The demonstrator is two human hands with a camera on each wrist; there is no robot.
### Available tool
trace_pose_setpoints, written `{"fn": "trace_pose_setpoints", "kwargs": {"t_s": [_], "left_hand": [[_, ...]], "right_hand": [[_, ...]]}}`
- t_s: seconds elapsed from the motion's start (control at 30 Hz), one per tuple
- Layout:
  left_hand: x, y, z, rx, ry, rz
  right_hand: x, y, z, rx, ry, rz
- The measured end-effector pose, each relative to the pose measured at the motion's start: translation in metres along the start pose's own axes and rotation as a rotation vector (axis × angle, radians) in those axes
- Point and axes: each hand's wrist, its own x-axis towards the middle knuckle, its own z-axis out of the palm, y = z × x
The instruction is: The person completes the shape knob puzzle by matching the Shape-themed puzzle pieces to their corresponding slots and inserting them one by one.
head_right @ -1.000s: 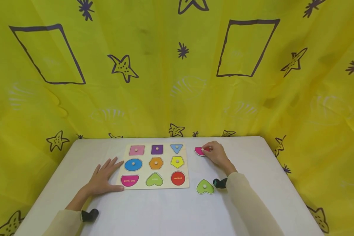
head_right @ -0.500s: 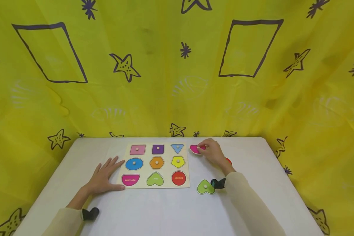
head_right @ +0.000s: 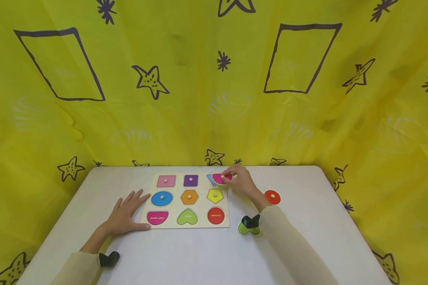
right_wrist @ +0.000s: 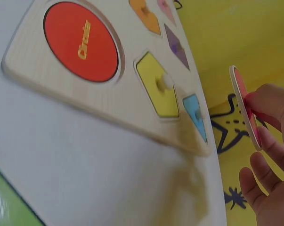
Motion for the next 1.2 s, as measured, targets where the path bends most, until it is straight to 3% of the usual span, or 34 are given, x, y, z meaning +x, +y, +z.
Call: {"fn": "trace_pose_setpoints", "kwargs": {"t_s": [0.43, 1.2], "left_hand": [[0.000, -0.002, 0.002, 0.003, 0.005, 0.002], [0.003, -0.003, 0.002, 0.009, -0.006, -0.014]], "right_hand": [[0.006, -0.029, 0.030, 0.044, -0.054, -0.004], [0.010, -0.075, 0.092, 0.149, -0.109, -0.105]]}}
